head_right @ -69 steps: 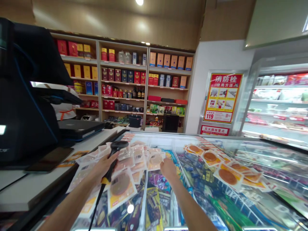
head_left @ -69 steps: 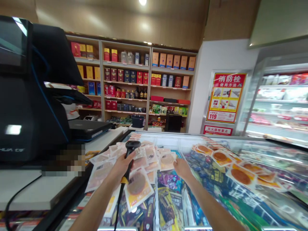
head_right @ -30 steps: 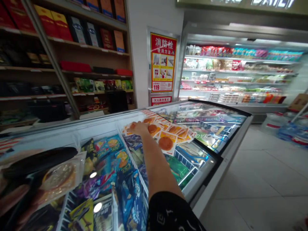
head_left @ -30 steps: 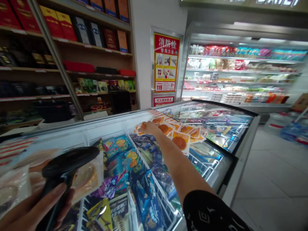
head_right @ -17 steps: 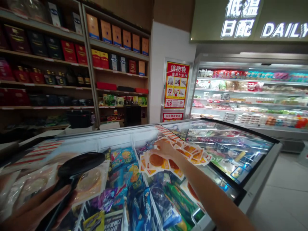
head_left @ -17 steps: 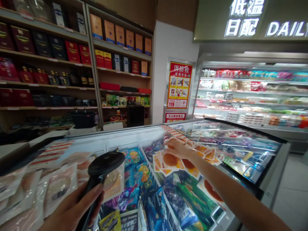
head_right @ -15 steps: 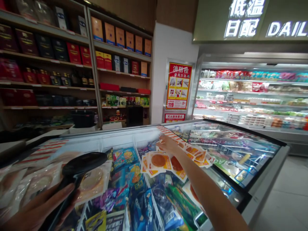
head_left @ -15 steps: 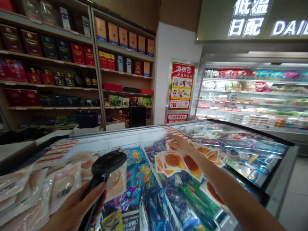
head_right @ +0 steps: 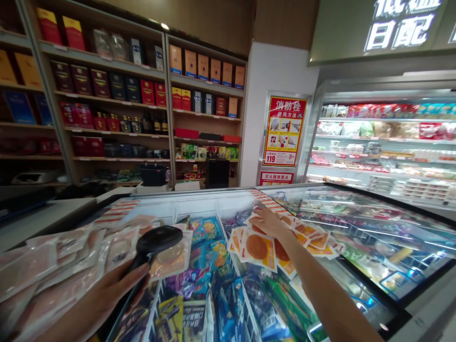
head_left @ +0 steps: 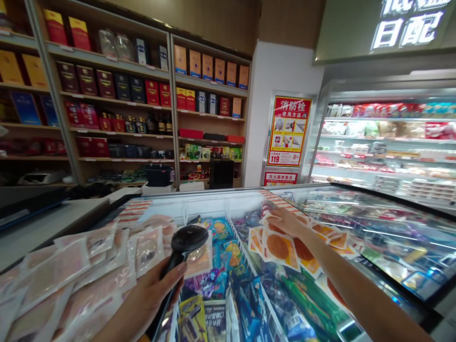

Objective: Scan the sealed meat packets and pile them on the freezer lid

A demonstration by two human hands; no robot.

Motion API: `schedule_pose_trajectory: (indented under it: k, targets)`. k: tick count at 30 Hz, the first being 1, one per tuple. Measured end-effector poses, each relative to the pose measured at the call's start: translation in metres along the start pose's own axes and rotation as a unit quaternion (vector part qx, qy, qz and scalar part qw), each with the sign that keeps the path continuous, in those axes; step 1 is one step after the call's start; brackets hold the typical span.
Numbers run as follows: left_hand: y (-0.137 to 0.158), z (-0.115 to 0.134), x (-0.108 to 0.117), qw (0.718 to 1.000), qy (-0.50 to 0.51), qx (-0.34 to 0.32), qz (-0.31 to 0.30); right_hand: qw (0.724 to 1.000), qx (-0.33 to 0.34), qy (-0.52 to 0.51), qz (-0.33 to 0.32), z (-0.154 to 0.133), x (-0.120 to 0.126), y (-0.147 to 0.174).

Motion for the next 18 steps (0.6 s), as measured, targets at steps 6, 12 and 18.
schedule_pose_trajectory:
  k: [6,12,18]
  targets:
    - [0.019,0.007,0.016,1.0,-0.005,-0.009,-0.008,0.997,0.028,-0.047,-0.048,-0.018,-0.007,0.077]
    - [0.035,0.007,0.023,1.0,0.013,0.004,-0.006,0.991,-0.03,-0.113,0.067,-0.008,0.018,0.088]
    - [0.043,0.011,0.033,0.999,0.045,0.001,0.001,0.831,-0.178,-0.523,0.064,-0.061,-0.023,0.072]
Point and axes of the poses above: each hand's wrist, its own y-axis away from the middle knuckle, its own x-axis out of the back of the hand, z = x × y, the point moved 6 cm from there along -y, towards the middle knuckle, and after that the axes turned 5 degrees about z, right-handed, at the moved point
